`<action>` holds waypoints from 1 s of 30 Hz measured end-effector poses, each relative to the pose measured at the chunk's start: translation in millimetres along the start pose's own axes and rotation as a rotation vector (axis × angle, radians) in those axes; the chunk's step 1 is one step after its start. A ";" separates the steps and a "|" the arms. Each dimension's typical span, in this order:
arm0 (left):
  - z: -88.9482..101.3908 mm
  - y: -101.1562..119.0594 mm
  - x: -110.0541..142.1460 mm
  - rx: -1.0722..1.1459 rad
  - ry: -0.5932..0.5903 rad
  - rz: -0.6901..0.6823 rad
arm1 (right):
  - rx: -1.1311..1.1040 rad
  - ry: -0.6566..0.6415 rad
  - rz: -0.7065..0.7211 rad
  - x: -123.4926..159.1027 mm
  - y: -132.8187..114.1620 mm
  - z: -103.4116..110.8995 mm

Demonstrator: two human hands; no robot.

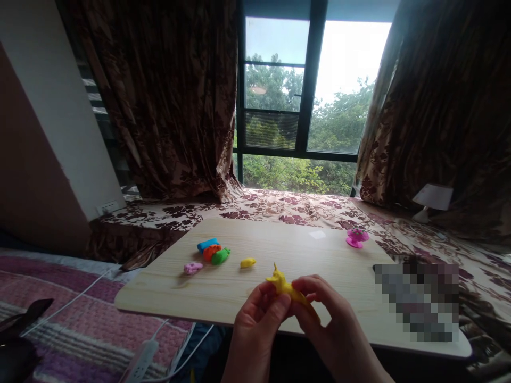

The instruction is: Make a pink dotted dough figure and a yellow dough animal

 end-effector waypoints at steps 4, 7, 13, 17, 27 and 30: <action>3.2 3.3 2.7 -0.018 0.022 0.013 | -0.285 -0.047 -0.190 -0.7 14.7 -1.1; 1.0 6.4 4.0 -0.017 0.013 0.006 | -0.448 -0.085 -0.264 0.7 15.1 -3.5; -2.7 26.4 8.7 -0.122 -0.008 -0.164 | -0.607 -0.115 -0.305 2.1 6.9 -10.2; -0.7 25.4 13.0 -0.242 0.007 -0.106 | -0.649 -0.108 -0.333 4.5 9.2 -13.5; -4.1 30.6 16.9 -0.256 -0.047 -0.136 | -0.601 -0.112 -0.287 4.0 15.9 -15.4; 0.9 44.1 18.9 -0.302 0.034 -0.242 | -0.399 -0.026 -0.196 1.2 16.1 -2.8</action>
Point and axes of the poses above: each hand's wrist, its own x-axis away from the middle knuckle, its own z-axis out of the back of the hand, y = z × x, the point moved 10 cm from there along -x, towards the middle knuckle, and after that the axes turned 4 degrees about z, right-handed, at the moved point
